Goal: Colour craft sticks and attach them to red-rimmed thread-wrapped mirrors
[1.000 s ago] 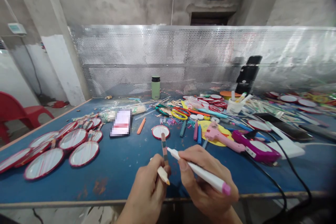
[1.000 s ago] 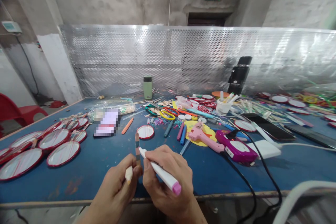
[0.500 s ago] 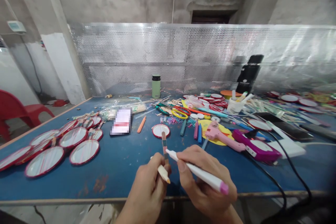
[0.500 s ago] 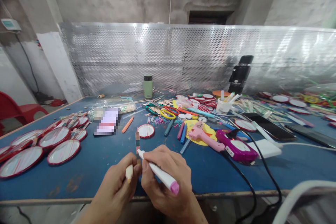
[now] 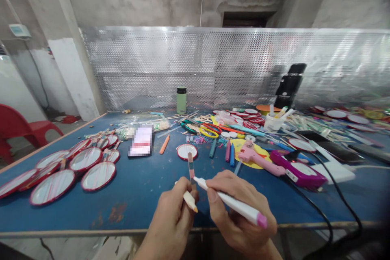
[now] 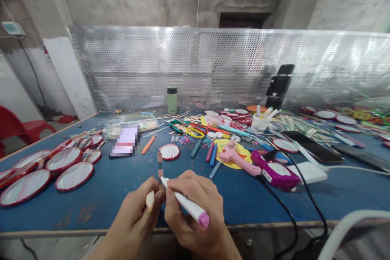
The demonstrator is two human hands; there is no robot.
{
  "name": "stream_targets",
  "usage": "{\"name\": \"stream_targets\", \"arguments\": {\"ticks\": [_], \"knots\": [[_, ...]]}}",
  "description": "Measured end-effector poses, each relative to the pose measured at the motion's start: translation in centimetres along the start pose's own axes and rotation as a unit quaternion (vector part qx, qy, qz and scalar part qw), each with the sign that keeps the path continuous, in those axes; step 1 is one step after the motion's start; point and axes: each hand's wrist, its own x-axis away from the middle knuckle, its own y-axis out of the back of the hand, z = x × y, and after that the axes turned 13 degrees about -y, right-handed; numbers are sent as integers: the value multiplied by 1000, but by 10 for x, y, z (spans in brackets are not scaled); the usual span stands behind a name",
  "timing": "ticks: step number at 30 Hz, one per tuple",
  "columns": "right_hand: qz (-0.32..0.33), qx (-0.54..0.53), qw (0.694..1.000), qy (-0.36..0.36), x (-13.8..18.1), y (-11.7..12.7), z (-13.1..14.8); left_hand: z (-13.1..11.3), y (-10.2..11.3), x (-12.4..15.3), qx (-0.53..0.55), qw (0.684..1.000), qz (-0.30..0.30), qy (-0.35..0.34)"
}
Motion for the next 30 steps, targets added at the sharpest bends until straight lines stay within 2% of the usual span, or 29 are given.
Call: {"name": "stream_targets", "arguments": {"ticks": [3,9,15,23,30], "knots": [[-25,11,1000,-2,0,0,-1,-2,0,-1,5,1000,2,19],[-5,3,1000,5,1,-1,-1,-1,0,-1,9,1000,6,2],[-35,4,999,-16,1,-2,-2,0,0,1,14,1000,6,18],[16,-5,1000,7,0,-1,0,-2,-1,-1,12,1000,-1,-8],[-13,-11,1000,1,0,-1,0,2,-1,-3,13,1000,4,2]]}}
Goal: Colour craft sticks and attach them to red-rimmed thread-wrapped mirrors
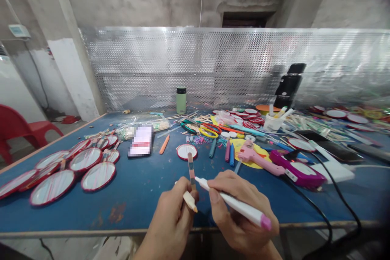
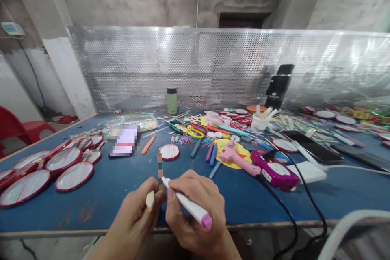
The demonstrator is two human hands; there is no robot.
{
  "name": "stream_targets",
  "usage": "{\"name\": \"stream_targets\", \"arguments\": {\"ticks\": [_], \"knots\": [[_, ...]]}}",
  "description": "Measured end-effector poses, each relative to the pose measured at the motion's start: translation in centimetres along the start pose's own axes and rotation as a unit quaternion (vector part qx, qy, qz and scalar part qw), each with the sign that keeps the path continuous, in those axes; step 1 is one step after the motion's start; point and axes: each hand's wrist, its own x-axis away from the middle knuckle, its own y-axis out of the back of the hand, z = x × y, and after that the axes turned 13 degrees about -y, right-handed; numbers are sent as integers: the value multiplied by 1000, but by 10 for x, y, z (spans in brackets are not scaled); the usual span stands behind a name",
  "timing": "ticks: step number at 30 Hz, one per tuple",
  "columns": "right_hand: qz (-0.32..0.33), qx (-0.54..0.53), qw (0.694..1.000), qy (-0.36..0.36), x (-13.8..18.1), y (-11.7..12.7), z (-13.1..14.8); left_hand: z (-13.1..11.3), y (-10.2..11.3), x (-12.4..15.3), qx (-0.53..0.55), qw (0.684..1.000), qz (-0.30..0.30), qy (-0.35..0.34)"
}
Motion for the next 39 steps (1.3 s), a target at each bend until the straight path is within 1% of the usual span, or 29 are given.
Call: {"name": "stream_targets", "arguments": {"ticks": [5,12,15,18,23,27,32,36,39], "knots": [[31,2,999,13,-2,0,1,0,0,1,-7,1000,-2,-10],[6,-5,1000,-4,-2,0,-1,2,0,4,-7,1000,4,0],[16,-15,1000,-4,-2,-1,-1,1,0,4,-4,1000,4,3],[27,0,1000,0,-2,0,1,0,0,3,-6,1000,4,-2],[24,8,1000,11,-3,1,2,0,0,3,-7,1000,-5,-10],[28,1,1000,6,-1,0,0,0,0,3,-8,1000,-6,-11],[6,18,1000,0,-2,0,0,-1,0,2,-8,1000,2,-3],[18,11,1000,5,-3,-1,2,2,0,3,-16,1000,8,-6],[2,15,1000,8,-3,-1,1,2,1,3,-26,1000,5,-6]]}}
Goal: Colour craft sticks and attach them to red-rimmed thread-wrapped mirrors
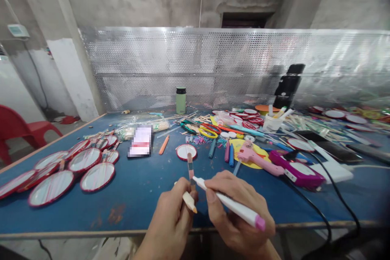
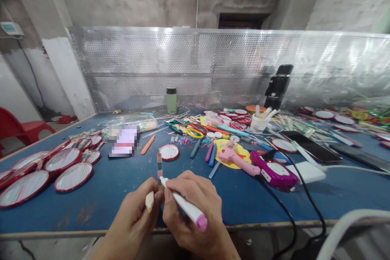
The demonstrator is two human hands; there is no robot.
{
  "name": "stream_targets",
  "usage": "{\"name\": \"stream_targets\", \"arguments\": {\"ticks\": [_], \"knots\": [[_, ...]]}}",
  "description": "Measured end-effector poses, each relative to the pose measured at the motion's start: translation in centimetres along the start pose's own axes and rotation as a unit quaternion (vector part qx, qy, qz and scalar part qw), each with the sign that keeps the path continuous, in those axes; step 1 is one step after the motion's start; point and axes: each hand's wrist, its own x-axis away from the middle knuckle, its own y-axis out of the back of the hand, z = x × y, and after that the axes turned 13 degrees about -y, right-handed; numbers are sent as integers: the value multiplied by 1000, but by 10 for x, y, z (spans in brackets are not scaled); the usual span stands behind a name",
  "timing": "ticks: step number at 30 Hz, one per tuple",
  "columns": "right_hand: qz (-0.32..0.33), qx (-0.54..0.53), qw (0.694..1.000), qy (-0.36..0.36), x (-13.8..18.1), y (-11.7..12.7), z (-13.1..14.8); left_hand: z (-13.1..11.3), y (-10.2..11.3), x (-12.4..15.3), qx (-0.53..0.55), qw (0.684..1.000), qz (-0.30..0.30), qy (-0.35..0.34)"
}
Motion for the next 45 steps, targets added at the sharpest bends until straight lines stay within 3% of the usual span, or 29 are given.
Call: {"name": "stream_targets", "arguments": {"ticks": [4,11,24,30,45], "knots": [[-19,2,1000,-10,1,1,-1,-3,0,0,5,1000,-2,5],[15,-12,1000,-2,-2,-1,0,-4,0,-1,10,1000,-1,-9],[-31,-9,999,-18,-2,-1,0,-3,0,0,13,1000,-8,8],[-2,-7,1000,-18,0,0,-1,-2,0,-1,16,1000,0,13],[-8,11,1000,-7,0,2,0,-2,0,-1,17,1000,-7,11]]}}
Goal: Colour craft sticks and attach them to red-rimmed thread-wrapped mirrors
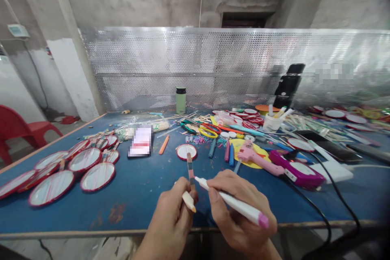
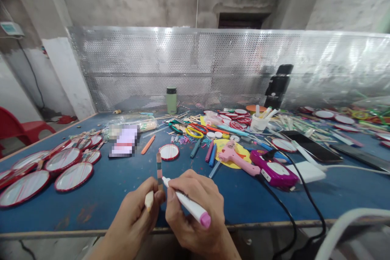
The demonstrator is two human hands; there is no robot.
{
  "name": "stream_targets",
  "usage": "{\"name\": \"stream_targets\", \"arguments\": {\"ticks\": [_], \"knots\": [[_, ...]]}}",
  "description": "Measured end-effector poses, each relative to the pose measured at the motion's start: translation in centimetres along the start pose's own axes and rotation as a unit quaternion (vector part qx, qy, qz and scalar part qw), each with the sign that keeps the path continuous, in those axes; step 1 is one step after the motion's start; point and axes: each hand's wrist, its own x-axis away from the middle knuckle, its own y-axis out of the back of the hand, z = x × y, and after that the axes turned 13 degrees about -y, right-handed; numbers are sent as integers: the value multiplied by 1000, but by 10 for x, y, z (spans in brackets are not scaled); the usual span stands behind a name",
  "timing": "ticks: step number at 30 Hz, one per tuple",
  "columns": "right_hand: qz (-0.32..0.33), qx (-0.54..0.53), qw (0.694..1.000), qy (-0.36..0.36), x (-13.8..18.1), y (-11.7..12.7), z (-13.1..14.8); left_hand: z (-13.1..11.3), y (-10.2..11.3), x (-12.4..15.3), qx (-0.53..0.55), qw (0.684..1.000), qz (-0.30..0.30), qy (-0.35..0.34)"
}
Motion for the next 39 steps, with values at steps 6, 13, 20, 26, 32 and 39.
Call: {"name": "stream_targets", "arguments": {"ticks": [6,13,20,26,32,39], "knots": [[5,-13,1000,-3,0,-1,0,-1,0,1,3,1000,-5,2],[22,-9,1000,7,-1,0,1,-4,-1,0,24,1000,-8,-10],[4,-7,1000,3,1,1,1,-1,-1,0,17,1000,-4,-8],[21,-6,1000,9,1,0,1,-2,0,-1,12,1000,-1,-17],[5,-1,1000,6,2,-1,-1,3,0,1,30,999,3,-12],[-4,-7,1000,1,0,-1,0,4,0,0,22,1000,1,-15]]}}
